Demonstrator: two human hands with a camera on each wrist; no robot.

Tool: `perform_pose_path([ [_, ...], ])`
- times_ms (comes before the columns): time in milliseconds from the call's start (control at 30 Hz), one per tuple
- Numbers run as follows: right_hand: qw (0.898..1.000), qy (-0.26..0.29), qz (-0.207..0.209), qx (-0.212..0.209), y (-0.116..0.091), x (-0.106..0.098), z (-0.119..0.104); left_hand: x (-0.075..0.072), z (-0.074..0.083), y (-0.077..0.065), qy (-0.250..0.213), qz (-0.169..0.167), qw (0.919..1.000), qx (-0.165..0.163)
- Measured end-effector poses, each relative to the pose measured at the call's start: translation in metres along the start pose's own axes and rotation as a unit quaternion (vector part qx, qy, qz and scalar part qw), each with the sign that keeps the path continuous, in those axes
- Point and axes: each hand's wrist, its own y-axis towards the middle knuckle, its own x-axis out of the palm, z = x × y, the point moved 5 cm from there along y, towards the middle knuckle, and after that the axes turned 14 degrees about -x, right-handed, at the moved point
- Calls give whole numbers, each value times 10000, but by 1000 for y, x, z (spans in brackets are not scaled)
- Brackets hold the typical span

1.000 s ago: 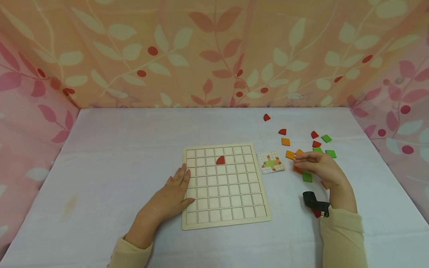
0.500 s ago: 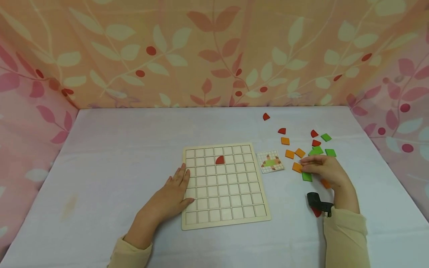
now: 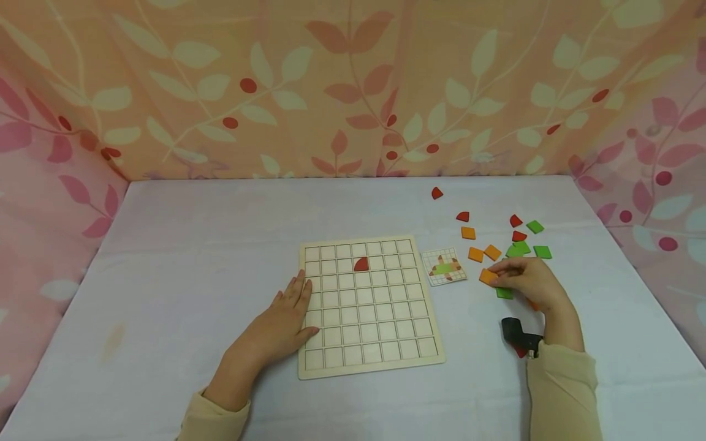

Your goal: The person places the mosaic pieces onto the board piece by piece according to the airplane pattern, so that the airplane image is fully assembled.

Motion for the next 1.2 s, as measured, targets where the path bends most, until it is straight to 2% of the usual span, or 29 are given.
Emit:
perform_pose_path([
  [233, 9994, -17, 130, -305, -2, -1, -3, 1, -3, 1, 36, 0, 10000, 33],
  [567, 9940, 601, 795, -443, -7, -10, -1, 0, -7, 3, 38, -5, 9998, 192],
  [800, 9796, 1565, 960, -822, -3, -6, -9, -1, -7, 4, 64, -9, 9999, 111],
  [933, 9761, 1723, 933, -941, 0, -1, -15, -1, -7, 4, 35, -14, 9999, 119],
  [1067, 9697, 2079, 816, -991, 4, 8, -20, 0, -8, 5, 77, -12, 9999, 150],
  [1200, 9600, 2569, 720, -847, 8, 15, -24, 1, -10, 6, 92, -5, 9998, 170],
])
